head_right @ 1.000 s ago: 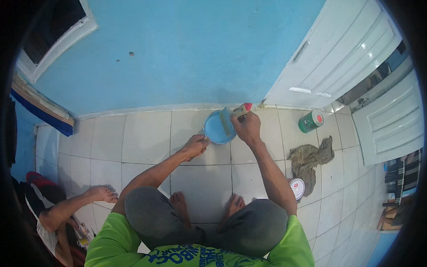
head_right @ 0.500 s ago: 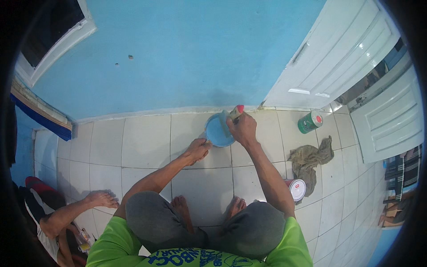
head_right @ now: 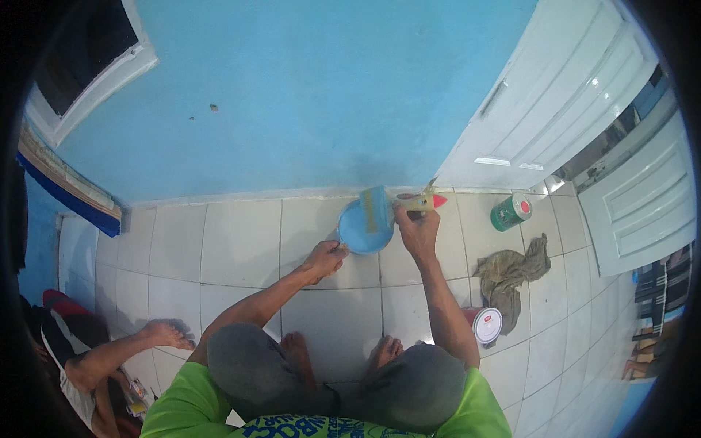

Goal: The person mixes light blue paint in a bucket using a stick, then pours some into a smaller container. They carry the container and a brush into a room and paint the lower portion of a light blue wall along the baseboard.

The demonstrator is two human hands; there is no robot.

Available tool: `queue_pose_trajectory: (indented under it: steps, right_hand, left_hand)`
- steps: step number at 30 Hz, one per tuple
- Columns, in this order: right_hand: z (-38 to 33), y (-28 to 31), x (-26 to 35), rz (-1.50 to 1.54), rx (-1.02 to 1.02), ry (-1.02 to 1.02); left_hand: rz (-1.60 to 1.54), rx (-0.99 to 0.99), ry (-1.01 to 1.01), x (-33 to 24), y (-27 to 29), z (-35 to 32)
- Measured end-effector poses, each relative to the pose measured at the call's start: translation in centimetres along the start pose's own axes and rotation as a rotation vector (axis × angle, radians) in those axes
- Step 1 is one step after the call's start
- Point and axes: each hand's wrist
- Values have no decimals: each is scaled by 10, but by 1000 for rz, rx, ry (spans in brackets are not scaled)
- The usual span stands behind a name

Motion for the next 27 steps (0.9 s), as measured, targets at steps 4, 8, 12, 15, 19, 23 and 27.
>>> queue_pose_trajectory:
  steps: [4, 8, 12, 15, 19, 23, 27]
  right_hand:
    - [-13, 9, -2, 27, -41, -47]
    - [-26, 20, -5, 213, -103, -85]
    - [-30, 33, -12, 288, -138, -151]
    - [-28, 44, -19, 563, -181, -249]
    - [-28, 46, -24, 870, -217, -429]
    - [-33, 50, -57, 1117, -209, -568]
    - [-34, 55, -62, 1193, -115, -537]
  left_hand:
    - [0, 27, 17, -9, -4, -4]
    - [-9, 21, 27, -7, -6, 4]
    - [-41, 38, 52, -9, -10, 9]
    - [-58, 63, 37, -14, -16, 9]
    - [-29, 66, 51, -19, -22, 4]
    - [-16, 62, 28, -20, -32, 6]
    - [-20, 67, 28, -18, -36, 8]
Point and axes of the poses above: each hand's wrist, its own z-axis towards the middle knuckle, its own y-axis out of the back of the hand, x = y × z, and after that the axes turned 2 degrees about -y, right-handed
